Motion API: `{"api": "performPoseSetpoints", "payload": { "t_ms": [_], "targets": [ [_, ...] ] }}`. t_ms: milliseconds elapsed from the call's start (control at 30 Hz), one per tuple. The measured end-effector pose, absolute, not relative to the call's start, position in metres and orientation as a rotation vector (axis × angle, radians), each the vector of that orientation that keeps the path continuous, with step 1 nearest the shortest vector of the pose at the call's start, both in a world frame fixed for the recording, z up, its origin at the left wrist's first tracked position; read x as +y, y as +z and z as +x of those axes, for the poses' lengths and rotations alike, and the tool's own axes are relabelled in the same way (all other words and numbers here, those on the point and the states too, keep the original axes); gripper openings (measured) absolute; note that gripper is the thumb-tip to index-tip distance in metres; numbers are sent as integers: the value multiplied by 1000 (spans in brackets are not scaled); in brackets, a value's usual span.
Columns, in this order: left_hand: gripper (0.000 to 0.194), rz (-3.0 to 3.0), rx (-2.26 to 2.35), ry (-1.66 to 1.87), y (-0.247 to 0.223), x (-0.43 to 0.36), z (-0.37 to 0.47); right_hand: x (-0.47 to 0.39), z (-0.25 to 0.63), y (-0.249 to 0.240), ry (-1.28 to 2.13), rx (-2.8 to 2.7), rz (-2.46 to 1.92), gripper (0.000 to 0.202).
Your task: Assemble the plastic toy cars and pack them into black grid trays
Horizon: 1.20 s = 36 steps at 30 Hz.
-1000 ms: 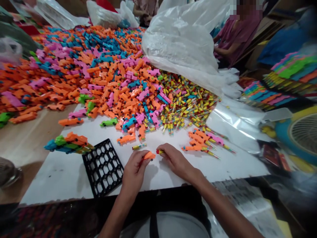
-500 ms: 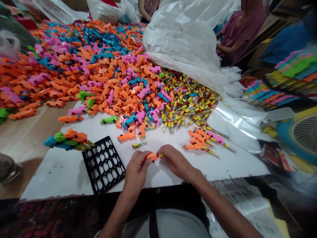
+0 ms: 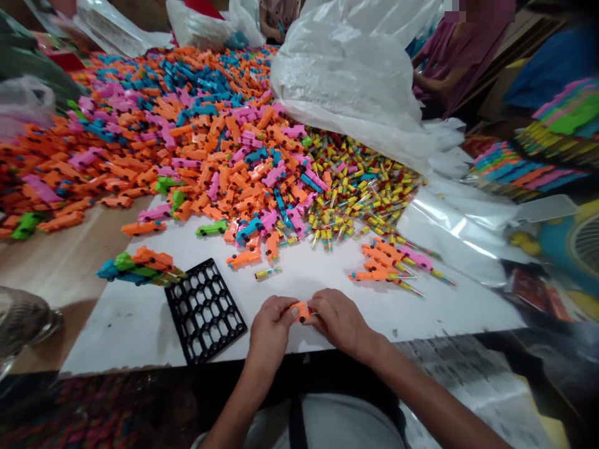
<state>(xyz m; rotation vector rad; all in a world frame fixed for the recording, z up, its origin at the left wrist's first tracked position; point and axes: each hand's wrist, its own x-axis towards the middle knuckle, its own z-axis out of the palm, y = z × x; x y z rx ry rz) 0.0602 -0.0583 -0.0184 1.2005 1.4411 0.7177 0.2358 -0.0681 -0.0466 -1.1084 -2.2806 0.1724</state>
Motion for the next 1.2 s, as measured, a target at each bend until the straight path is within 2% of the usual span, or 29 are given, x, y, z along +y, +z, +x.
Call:
{"api": "performPoseSetpoints", "payload": {
  "t_ms": [200, 400, 500, 633, 733, 900, 1000, 1067, 1200],
  "targets": [
    [18, 1271, 1478, 645, -16, -60, 65, -70, 247, -35, 147, -2433, -1057, 28],
    [18, 1342, 1492, 597, -19, -60, 71, -77, 241, -43, 208, -2302, -1131, 28],
    [26, 1496, 1428, 611, -16, -57, 68, -77, 257, -42, 265, -2275, -1153, 26],
    [42, 1796, 1558, 832, -8, -34, 40, -64, 312, -22, 105, -2228, -1287, 24],
    [41, 2020, 1849, 794, -7, -3, 10, -43, 339, -7, -77, -2112, -1507, 29],
    [37, 2165, 2109, 400, -17, 32, 2, 17, 291, -12, 5, -1905, -1938, 26],
    [35, 2197, 2151, 274, -20, 32, 9, 47, 248, -23, 32, -1827, -2216, 42],
    [35, 2218, 2161, 243, -20, 28, 10, 58, 231, -29, 59, -1842, -2278, 46],
    [29, 2215, 2102, 252, -18, 22, 4, 61, 224, -33, 138, -1923, -2271, 26]
  ]
}}
